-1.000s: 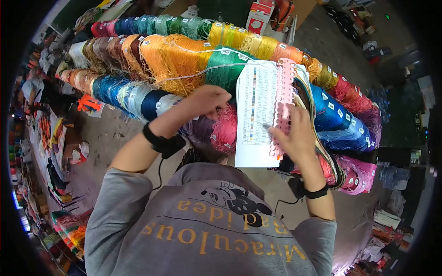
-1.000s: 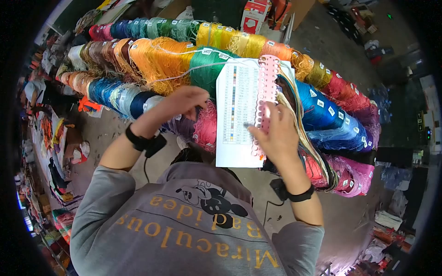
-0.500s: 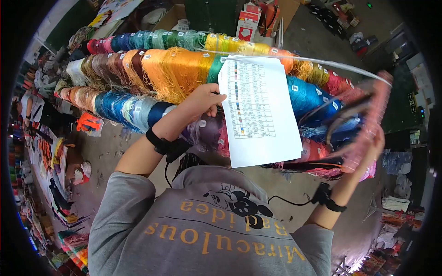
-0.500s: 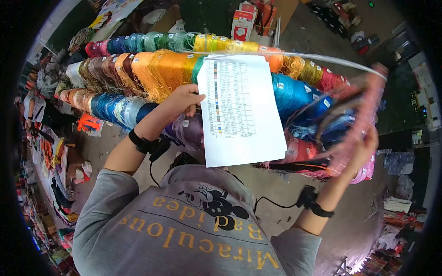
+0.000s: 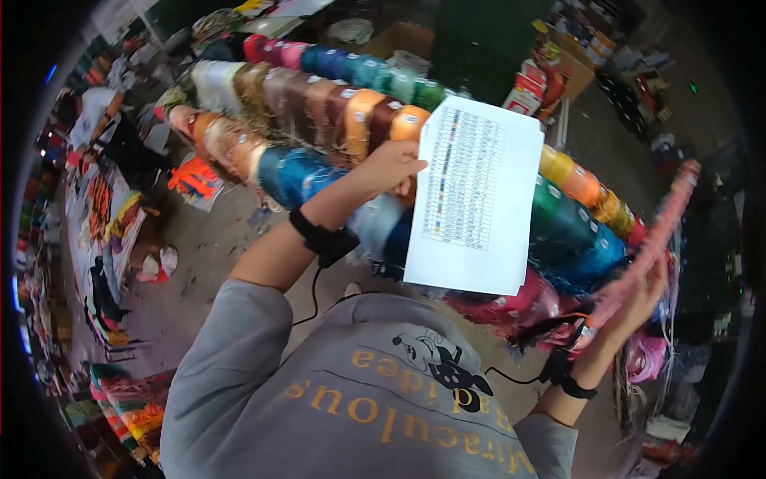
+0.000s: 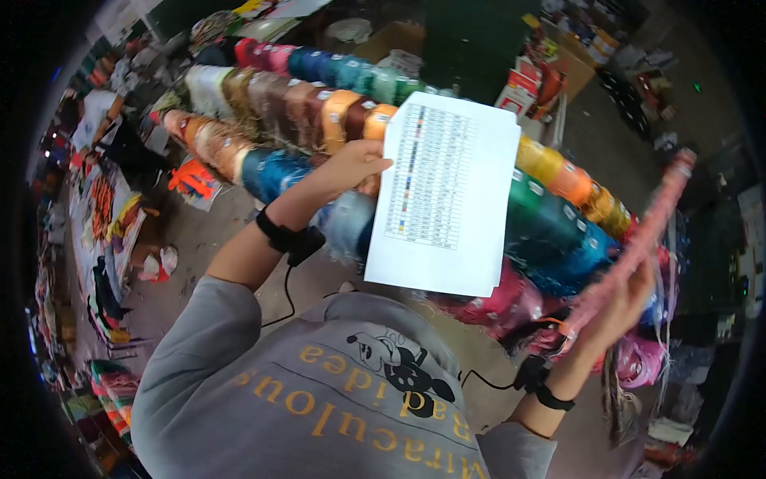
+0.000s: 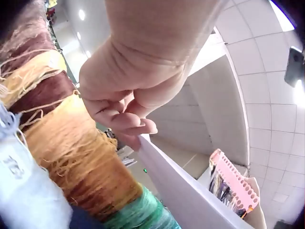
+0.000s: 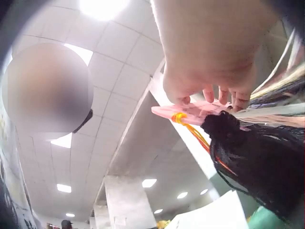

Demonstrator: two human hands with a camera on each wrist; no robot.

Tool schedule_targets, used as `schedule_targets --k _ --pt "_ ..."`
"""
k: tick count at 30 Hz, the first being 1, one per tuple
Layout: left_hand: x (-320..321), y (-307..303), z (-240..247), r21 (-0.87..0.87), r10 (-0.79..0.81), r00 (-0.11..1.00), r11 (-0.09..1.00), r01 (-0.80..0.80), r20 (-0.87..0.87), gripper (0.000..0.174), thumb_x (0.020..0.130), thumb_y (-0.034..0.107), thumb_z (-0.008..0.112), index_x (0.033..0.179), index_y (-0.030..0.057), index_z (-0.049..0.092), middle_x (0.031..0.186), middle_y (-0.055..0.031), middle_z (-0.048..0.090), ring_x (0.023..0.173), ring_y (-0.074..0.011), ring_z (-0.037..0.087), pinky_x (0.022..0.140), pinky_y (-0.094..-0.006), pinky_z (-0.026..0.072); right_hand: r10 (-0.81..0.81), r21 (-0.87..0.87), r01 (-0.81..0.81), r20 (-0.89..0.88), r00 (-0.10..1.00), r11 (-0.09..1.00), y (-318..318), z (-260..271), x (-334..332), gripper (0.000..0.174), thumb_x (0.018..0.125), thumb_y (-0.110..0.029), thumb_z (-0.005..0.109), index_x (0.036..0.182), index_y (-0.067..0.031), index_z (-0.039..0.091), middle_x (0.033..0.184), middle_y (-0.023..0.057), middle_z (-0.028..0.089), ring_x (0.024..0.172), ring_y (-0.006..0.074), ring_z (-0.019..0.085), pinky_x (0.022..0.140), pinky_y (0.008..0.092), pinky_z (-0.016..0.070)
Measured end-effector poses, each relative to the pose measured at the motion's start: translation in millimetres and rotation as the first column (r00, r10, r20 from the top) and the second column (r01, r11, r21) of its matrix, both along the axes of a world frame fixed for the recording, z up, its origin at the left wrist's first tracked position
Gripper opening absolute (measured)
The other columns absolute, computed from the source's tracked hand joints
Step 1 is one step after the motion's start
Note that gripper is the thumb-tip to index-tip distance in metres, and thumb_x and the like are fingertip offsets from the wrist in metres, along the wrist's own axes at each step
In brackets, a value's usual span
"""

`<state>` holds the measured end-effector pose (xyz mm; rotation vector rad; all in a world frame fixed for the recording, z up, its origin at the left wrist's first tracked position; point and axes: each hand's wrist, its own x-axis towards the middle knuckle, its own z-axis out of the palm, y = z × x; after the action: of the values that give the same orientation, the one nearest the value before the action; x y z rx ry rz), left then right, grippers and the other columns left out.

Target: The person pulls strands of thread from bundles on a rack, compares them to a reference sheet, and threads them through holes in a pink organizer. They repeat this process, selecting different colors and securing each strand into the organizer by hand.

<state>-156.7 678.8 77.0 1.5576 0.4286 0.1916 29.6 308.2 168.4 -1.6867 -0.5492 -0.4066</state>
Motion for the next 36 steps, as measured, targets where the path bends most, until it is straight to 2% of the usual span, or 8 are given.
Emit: schedule_targets --k 5,8,19,22,26,28,31,36 --pt "-8.5 55.1 -43.1 0.06 0.024 0.999 0.998 -0.025 0.022 0.017 0.091 0.015 0.052 0.1 -0.0001 0.055 0.073 -0.0066 0.062 0.043 -0.0097 0.052 0.04 -0.0205 0.0396 0.338 -0.295 -0.33 -0.026 0.941 0.897 139.7 -71.0 -64.6 0.036 0.081 -0.004 0.054 0.117 -0.0013 0.051 0.111 0.0102 0.051 0.094 0.0181 0.052 0.077 0.0265 0.0435" --pt "-26.4 77.8 -44.7 0.042 0.021 0.999 0.999 -0.022 0.032 0.025 0.093 0.02 0.05 0.111 0.0024 0.055 0.082 -0.0068 0.064 0.049 -0.011 0.055 0.045 -0.022 0.0444 0.351 -0.546 -0.265 0.057 0.935 0.795 192.9 -103.6 -84.1 0.037 0.08 -0.012 0.059 0.114 -0.0001 0.052 0.115 0.0168 0.048 0.105 0.0323 0.049 0.091 0.035 0.0411" --pt "-243.5 178.2 -83.2 0.466 0.585 0.79 0.655 -0.595 0.187 0.021 0.088 0.016 0.057 0.105 0.0045 0.06 0.084 -0.0099 0.063 0.058 -0.015 0.058 0.056 -0.0277 0.0476 0.256 -0.692 0.087 0.376 0.891 0.717 213.2 -135.8 -116.8 0.035 0.082 -0.017 0.062 0.113 -0.0008 0.056 0.119 0.0175 0.054 0.11 0.035 0.047 0.096 0.042 0.0359" --pt "-261.7 157.8 -102.8 0.666 0.541 0.812 0.526 -0.529 0.217 0.03 0.085 0.014 0.059 0.114 0.0097 0.058 0.119 -0.0115 0.055 0.082 -0.023 0.06 0.069 -0.031 0.0493 0.271 -0.688 0.044 0.344 0.899 0.725 216.1 -128.8 -125.7 0.032 0.084 -0.014 0.06 0.112 0.0004 0.055 0.116 0.0185 0.054 0.109 0.0349 0.048 0.095 0.0416 0.0359" --pt "-272.0 109.1 -132.8 0.741 0.574 0.808 0.484 -0.466 0.133 0.032 0.083 0.014 0.06 0.115 0.0105 0.057 0.128 -0.0096 0.051 0.087 -0.0233 0.061 0.072 -0.0325 0.0496 0.365 -0.655 -0.111 0.265 0.892 0.747 252.9 -93.1 -155.5 0.028 0.084 -0.007 0.059 0.111 0.0007 0.055 0.112 0.017 0.056 0.105 0.032 0.051 0.092 0.0377 0.0382" --pt "-287.8 110.1 -134.4 0.82 0.444 0.875 0.563 -0.105 -0.194 0.031 0.083 0.016 0.061 0.113 0.0091 0.059 0.13 -0.0102 0.051 0.086 -0.0237 0.061 0.072 -0.032 0.0495 0.471 -0.597 -0.326 0.1 0.876 0.733 283.9 -72.4 -182.1 0.026 0.083 -0.003 0.06 0.108 0.0009 0.057 0.108 0.0153 0.058 0.101 0.0296 0.054 0.088 0.0348 0.0406" --pt "-286.1 135.4 -119.7 0.618 0.588 0.808 0.625 -0.477 0.03 0.026 0.083 0.016 0.062 0.107 0.0071 0.061 0.12 -0.0108 0.057 0.084 -0.0235 0.061 0.069 -0.0318 0.049 0.745 -0.629 -0.555 0.059 0.664 0.545 339.2 -60.2 -210.4 0.024 0.081 -0.005 0.062 0.104 -0.0001 0.059 0.102 0.0156 0.059 0.097 0.0314 0.056 0.086 0.0359 0.043" --pt "-270.4 185.4 -70.4 0.593 0.615 0.72 0.462 -0.66 0.322 0.018 0.083 0.016 0.062 0.098 0.007 0.063 0.1 -0.0088 0.06 0.084 -0.0242 0.06 0.07 -0.0314 0.0477 0.927 -0.597 -0.777 -0.141 0.347 0.2 433.3 -83.2 -241.1 0.019 0.084 -0.01 0.058 0.101 -0.0008 0.057 0.1 0.0167 0.059 0.097 0.0347 0.055 0.083 0.0379 0.0448"
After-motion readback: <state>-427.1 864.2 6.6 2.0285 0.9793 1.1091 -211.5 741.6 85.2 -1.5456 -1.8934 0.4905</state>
